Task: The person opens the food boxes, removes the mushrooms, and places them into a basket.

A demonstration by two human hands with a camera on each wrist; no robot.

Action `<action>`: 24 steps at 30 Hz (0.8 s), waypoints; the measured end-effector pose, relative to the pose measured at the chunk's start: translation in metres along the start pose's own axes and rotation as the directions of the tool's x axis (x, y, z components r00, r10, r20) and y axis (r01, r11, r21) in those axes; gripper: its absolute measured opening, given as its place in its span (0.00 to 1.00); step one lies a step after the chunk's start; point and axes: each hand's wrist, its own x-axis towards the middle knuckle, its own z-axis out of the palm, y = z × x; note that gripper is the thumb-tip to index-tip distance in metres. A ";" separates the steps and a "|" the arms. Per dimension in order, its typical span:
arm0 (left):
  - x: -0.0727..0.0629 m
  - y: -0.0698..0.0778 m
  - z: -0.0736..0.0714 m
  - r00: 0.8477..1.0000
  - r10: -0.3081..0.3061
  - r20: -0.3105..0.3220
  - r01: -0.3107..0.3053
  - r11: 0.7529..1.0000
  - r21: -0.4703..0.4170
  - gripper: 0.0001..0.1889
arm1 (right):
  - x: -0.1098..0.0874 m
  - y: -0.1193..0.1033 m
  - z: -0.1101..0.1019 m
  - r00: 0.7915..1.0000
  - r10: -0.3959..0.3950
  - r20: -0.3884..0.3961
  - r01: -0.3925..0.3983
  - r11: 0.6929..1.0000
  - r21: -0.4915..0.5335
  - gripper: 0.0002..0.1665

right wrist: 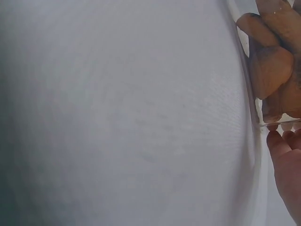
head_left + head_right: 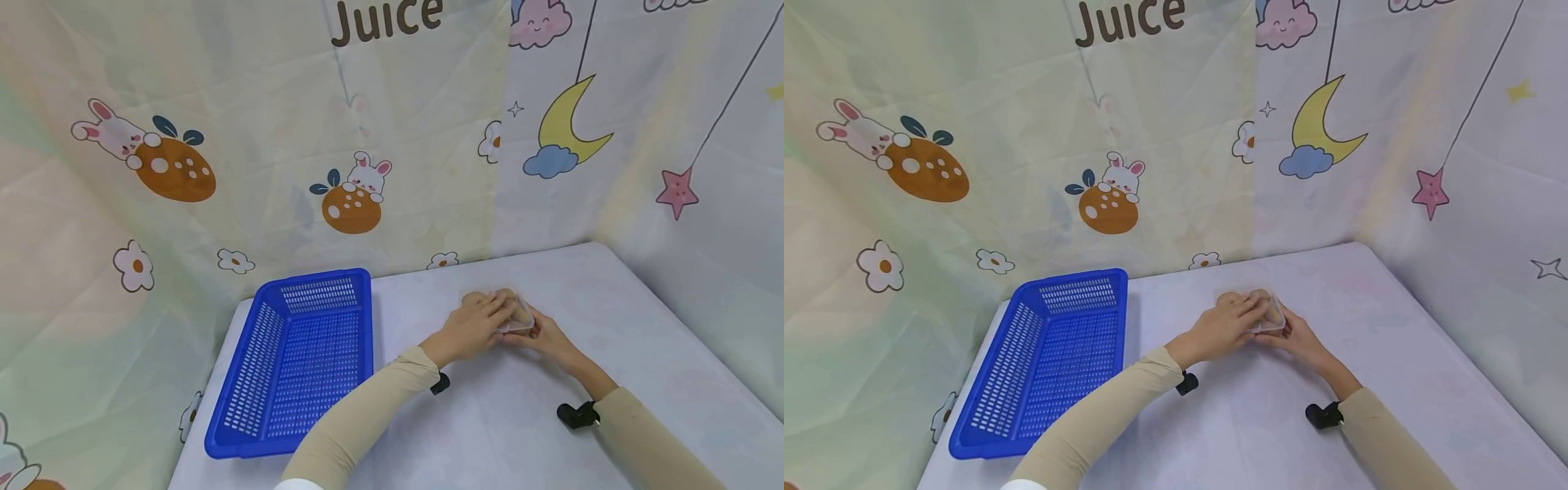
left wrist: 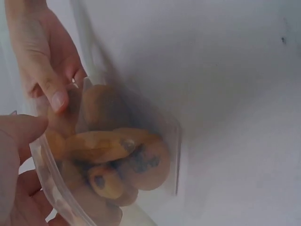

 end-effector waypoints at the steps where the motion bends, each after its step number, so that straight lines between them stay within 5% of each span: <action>1: 0.000 0.001 0.001 1.000 0.002 -0.005 -0.002 1.000 0.031 0.33 | 0.000 0.000 0.000 1.000 0.001 0.001 -0.001 1.000 0.003 0.50; 13: 0.001 0.009 0.007 0.999 -0.010 -0.041 0.018 0.980 0.199 0.31 | 0.004 -0.001 0.000 1.000 0.007 -0.008 -0.007 1.000 -0.009 0.48; 24: 0.002 0.014 0.008 0.999 0.032 -0.041 -0.015 0.933 0.360 0.27 | 0.002 0.000 0.002 0.999 -0.028 0.026 0.029 1.000 -0.007 0.47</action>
